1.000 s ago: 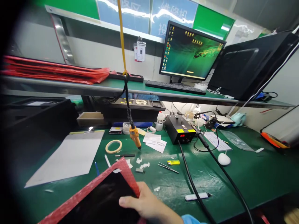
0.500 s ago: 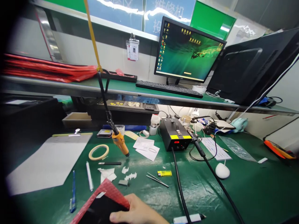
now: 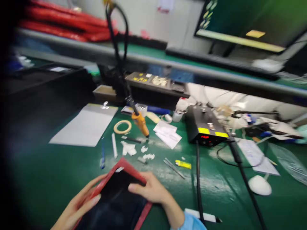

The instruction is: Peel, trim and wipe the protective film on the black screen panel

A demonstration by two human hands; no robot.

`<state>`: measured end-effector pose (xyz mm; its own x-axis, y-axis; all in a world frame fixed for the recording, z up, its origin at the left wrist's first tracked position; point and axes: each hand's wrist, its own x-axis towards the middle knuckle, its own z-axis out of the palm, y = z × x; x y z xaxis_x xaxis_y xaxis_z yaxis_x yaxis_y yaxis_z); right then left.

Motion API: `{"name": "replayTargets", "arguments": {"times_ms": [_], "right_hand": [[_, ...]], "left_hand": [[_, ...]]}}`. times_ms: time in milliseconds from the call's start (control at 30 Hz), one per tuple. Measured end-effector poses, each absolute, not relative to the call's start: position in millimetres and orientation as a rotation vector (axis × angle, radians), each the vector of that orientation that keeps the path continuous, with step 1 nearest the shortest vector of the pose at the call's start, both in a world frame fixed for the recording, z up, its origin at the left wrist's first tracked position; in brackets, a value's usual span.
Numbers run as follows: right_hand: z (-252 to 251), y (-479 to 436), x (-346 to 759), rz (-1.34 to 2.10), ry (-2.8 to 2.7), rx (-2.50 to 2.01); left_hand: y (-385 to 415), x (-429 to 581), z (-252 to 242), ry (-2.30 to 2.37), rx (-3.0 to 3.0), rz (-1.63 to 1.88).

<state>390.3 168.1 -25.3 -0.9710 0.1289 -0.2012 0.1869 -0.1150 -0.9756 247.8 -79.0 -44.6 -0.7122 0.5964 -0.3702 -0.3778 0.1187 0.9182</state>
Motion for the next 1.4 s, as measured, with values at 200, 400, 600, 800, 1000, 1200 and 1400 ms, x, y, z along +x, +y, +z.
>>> {"name": "replayTargets", "arguments": {"times_ms": [200, 400, 600, 800, 1000, 1200, 1400], "right_hand": [[-19.3, 178.0, 384.5, -2.144, 2.163, 0.400], [-18.8, 173.9, 372.6, -1.967, 2.428, 0.443], [-5.4, 167.4, 363.7, -1.494, 3.352, 0.436], [14.1, 140.0, 340.7, -0.887, 3.687, 0.051], [5.5, 127.3, 330.7, -0.832, 3.662, 0.036], [10.1, 122.1, 336.5, -0.804, 3.700, 0.065], [14.3, 120.1, 338.1, -0.775, 3.667, 0.048]], "left_hand": [[-76.2, 242.5, -19.8, 1.410, 0.477, 1.720], [-76.8, 239.0, -40.8, 1.419, 0.623, 1.706], [-77.0, 234.5, -51.1, 1.443, 0.696, 1.702], [-81.1, 232.5, -45.5, 1.431, 0.725, 1.695], [-85.8, 229.7, -41.9, 1.465, 0.754, 1.648], [-84.3, 228.7, -38.0, 1.427, 0.804, 1.681], [-87.2, 229.9, -37.8, 1.476, 0.805, 1.671]]}}
